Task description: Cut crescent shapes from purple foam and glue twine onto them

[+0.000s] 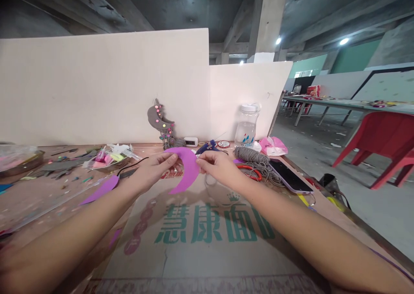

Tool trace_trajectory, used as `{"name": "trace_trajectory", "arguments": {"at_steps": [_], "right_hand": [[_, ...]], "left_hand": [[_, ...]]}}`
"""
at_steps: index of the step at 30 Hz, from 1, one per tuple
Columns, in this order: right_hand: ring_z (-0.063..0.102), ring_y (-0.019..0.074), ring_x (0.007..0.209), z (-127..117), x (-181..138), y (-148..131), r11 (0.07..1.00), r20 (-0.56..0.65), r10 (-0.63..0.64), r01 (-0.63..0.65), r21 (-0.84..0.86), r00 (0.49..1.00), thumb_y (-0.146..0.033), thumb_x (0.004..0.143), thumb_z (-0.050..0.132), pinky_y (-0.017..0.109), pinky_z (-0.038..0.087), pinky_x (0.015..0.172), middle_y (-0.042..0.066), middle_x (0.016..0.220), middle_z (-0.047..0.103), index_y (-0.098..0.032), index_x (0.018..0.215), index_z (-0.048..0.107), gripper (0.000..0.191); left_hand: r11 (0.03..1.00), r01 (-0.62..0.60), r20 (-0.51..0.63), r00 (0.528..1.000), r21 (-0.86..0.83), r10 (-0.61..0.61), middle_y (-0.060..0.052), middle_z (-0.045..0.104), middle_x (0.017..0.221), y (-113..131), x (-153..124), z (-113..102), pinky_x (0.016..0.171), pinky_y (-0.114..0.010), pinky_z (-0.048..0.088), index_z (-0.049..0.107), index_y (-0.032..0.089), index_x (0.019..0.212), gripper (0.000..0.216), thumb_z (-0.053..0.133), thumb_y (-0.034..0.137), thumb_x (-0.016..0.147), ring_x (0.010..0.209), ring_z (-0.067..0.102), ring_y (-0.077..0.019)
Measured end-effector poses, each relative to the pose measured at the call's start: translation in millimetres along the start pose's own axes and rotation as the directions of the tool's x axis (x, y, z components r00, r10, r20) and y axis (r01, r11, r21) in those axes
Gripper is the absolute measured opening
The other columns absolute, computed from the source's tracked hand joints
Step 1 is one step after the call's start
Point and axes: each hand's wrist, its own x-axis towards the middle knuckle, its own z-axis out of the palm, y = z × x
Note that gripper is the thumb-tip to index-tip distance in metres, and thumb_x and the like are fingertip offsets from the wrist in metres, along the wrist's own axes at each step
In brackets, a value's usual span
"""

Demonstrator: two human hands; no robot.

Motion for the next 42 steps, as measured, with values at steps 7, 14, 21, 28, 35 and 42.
{"name": "trace_trajectory", "arguments": {"at_steps": [7,14,21,28,35,42], "right_hand": [[0.058,0.0166,0.069,-19.0,2.9,4.4,0.920,-0.027,-0.042,0.028,-0.392,0.999,-0.041,0.093,0.050,0.028,0.039,0.065,0.003,0.075,0.068,-0.018,0.082,0.070,0.032],[0.065,0.0216,0.085,-56.2,3.9,28.4,0.756,0.329,0.238,0.038,-0.653,0.914,-0.029,0.086,0.060,0.027,0.041,0.068,0.006,0.102,0.072,-0.021,0.104,0.071,0.022],[0.064,0.0235,0.086,-39.0,2.9,44.2,0.782,0.382,0.182,0.102,-0.615,0.906,-0.027,0.077,0.073,0.028,0.042,0.070,0.006,0.097,0.070,-0.023,0.100,0.073,0.024],[0.059,0.0189,0.077,-18.7,4.5,64.7,0.856,0.378,0.061,0.146,-0.495,0.924,-0.018,0.084,0.062,0.031,0.043,0.074,0.006,0.082,0.068,-0.017,0.078,0.070,0.010],[0.064,0.0182,0.081,-36.4,2.4,34.5,0.924,0.538,0.115,0.109,-0.366,0.835,-0.038,0.097,0.047,0.028,0.045,0.073,0.004,0.088,0.071,-0.019,0.087,0.069,0.031],[0.064,0.0200,0.079,-59.6,15.1,49.0,0.769,0.022,0.161,-0.111,-0.629,0.987,-0.042,0.094,0.054,0.028,0.043,0.072,0.005,0.089,0.073,-0.019,0.096,0.071,0.028]], "left_hand": [[0.989,0.138,-0.104,0.984,-0.046,-0.142,-0.004,0.073,0.085,2.7,-1.2,-3.9,0.055,-0.024,0.044,0.072,0.019,0.102,0.040,0.067,0.053,0.082,0.068,0.062,-0.0154],[0.993,0.116,-0.202,0.972,-0.014,-0.117,-0.001,0.065,0.074,-4.6,6.4,-6.6,0.051,-0.024,0.039,0.064,0.017,0.090,0.042,0.074,0.053,0.072,0.059,0.055,-0.0131],[0.992,0.129,-0.203,0.971,-0.006,-0.128,0.001,0.060,0.068,-12.6,8.4,-9.2,0.053,-0.025,0.038,0.060,0.018,0.082,0.041,0.071,0.057,0.074,0.057,0.052,-0.0131],[0.990,0.128,-0.128,0.983,-0.055,-0.134,0.006,0.059,0.069,-36.3,13.5,-0.9,0.061,-0.025,0.042,0.048,0.016,0.137,0.074,0.073,0.045,0.074,0.060,0.055,-0.0131],[0.973,0.189,-0.027,0.981,-0.136,-0.194,0.007,0.057,0.070,-59.4,2.6,31.7,0.053,-0.023,0.036,0.037,0.016,0.146,0.085,0.073,0.033,0.072,0.057,0.052,-0.0108],[0.936,0.199,-0.036,0.975,-0.291,-0.219,0.005,0.060,0.071,-69.5,0.4,48.1,0.053,-0.022,0.036,0.053,0.014,0.119,0.065,0.078,0.042,0.066,0.055,0.050,-0.0085]]}}
